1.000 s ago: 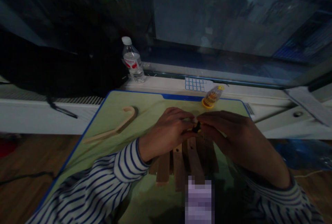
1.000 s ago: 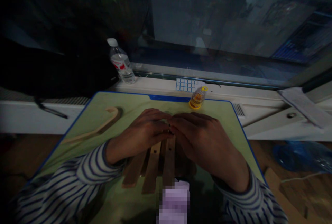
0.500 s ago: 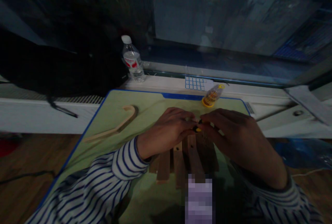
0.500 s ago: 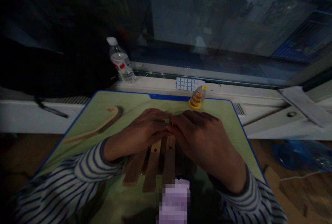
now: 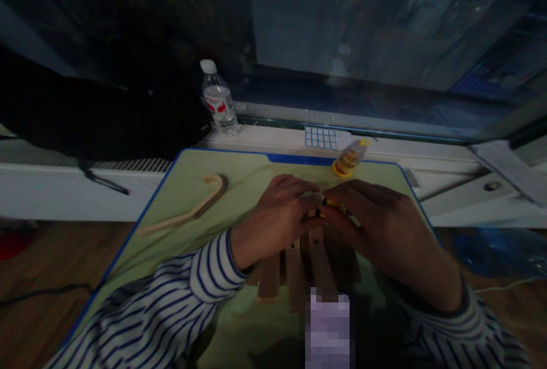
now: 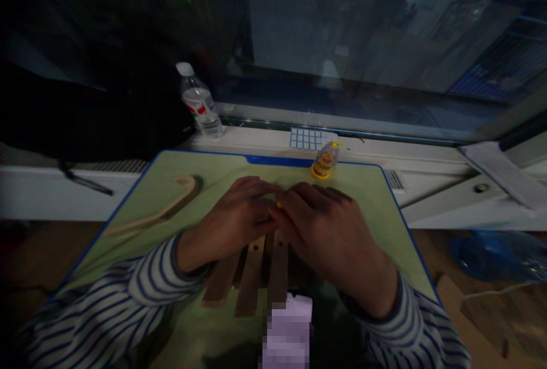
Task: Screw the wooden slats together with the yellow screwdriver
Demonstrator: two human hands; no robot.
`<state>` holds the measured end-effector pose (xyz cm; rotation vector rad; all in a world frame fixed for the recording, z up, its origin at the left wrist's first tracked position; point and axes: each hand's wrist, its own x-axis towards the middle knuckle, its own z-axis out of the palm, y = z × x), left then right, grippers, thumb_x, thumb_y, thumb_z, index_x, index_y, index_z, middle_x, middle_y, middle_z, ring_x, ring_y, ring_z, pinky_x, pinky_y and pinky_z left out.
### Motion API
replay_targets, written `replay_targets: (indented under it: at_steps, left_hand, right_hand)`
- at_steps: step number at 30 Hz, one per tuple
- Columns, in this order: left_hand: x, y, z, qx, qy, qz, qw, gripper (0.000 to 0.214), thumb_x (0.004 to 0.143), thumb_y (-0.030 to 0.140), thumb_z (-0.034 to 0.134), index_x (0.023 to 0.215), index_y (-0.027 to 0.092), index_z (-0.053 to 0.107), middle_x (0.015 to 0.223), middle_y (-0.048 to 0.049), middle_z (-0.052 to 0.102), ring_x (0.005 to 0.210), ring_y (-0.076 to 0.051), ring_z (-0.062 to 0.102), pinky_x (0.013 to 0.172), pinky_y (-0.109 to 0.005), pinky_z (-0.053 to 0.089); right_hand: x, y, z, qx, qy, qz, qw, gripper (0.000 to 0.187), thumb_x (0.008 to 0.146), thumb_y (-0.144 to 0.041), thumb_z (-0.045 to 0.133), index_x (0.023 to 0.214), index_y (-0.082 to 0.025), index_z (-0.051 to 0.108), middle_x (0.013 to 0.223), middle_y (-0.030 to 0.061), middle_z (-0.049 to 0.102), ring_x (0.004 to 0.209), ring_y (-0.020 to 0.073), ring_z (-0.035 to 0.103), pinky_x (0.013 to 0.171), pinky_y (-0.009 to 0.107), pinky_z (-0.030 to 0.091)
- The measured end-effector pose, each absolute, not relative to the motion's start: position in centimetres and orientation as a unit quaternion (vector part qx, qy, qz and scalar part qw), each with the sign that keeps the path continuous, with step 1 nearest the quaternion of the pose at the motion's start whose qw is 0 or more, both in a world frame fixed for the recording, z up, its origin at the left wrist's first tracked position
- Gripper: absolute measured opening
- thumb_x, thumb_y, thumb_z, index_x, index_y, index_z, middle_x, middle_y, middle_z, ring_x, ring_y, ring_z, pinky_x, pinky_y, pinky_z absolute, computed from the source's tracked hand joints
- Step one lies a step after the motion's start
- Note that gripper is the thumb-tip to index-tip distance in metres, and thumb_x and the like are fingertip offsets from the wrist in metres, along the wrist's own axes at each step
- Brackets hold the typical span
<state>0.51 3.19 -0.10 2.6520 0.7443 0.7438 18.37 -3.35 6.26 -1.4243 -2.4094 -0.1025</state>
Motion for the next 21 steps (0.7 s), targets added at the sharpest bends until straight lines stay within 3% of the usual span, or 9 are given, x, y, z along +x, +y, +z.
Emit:
replay_targets:
  at_steps: [7,13,21]
  left_hand:
    - [0.44,3.34,0.4,0.925,0.264,0.229,0.149,0.018,0.086,0.035,0.066,0.096,0.021,0.071,0.116,-0.0054,0.065,0.107,-0.023,0.057,0.098,-0.045,0.038]
    - [0.41,3.51,0.29,0.925,0.26,0.226,0.159,0.019,0.085,0.034,0.067,0.099,0.022,0.071,0.118,-0.0048,0.064,0.107,-0.023,0.057,0.097,-0.043,0.039]
    - [0.32,3.35,0.61,0.931,0.256,0.196,0.172,0.019,0.091,0.032,0.059,0.104,0.024,0.07,0.12,-0.0047,0.062,0.113,-0.024,0.053,0.101,-0.045,0.038]
  right_hand:
    - [19.18,-3.75,6.7,-0.464,-0.867,-0.011,0.181,0.034,0.092,-0.018,0.052,0.126,-0.017,0.054,0.123,0.0087,0.065,0.104,0.0202,0.065,0.087,0.037,0.055]
    - [19.22,-3.48,6.44,-0.461,-0.868,-0.003,0.185,0.031,0.09,-0.012,0.053,0.12,-0.018,0.058,0.118,0.0077,0.068,0.098,0.0203,0.067,0.084,0.037,0.057]
    - [18.94,-3.38,6.65,-0.503,-0.848,-0.051,0.159,0.019,0.094,-0.024,0.049,0.107,-0.018,0.062,0.1,0.0072,0.072,0.086,0.0228,0.069,0.071,0.037,0.054]
